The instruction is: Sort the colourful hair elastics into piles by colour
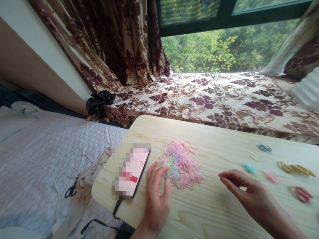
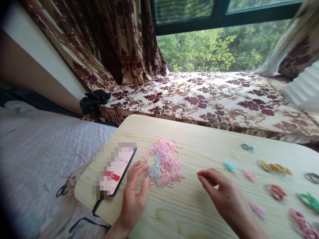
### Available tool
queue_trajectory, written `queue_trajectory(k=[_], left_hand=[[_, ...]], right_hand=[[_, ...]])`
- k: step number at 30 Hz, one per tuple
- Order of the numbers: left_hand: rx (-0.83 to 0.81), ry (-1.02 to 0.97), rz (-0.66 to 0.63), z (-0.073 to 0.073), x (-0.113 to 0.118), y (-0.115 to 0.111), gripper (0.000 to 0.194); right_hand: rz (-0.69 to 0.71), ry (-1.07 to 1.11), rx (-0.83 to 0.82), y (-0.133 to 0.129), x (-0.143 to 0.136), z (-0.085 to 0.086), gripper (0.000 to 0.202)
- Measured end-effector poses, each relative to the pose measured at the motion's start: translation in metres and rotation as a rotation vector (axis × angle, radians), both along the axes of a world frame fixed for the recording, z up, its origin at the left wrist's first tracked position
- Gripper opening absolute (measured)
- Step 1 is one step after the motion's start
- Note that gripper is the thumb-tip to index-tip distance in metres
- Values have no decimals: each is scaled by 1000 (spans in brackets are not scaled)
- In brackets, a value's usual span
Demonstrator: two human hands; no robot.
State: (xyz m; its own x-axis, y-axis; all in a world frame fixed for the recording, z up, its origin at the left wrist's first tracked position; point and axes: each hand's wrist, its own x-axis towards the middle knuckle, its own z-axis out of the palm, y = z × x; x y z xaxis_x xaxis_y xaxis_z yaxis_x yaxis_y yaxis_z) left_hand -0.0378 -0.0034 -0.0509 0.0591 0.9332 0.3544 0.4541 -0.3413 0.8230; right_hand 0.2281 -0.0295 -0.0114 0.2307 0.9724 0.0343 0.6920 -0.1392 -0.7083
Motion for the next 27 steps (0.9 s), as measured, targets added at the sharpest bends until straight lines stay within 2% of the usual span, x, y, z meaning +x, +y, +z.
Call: queue_trajectory(k=[4, 9, 13, 19, 27], left_hand=[[-12, 19, -10, -2, -1, 0, 33], [-3, 26, -22, -4, -2, 2, 31], [-3, 26, -22, -4, -2, 1, 28], [-13, 11, -12, -3, -3, 0, 25], [-6, 9, -9, -3, -2, 1, 26]], right_hand=[[-166, -181, 35, -8, 32, 7, 38], [-359, -378, -61, -7, 64, 18, 40], [-351, -495, -120, -2, 69, 17, 41], [-315, -527, -182, -1, 69, 11, 41], [-301, -527, -139, -9, 67, 21, 45]])
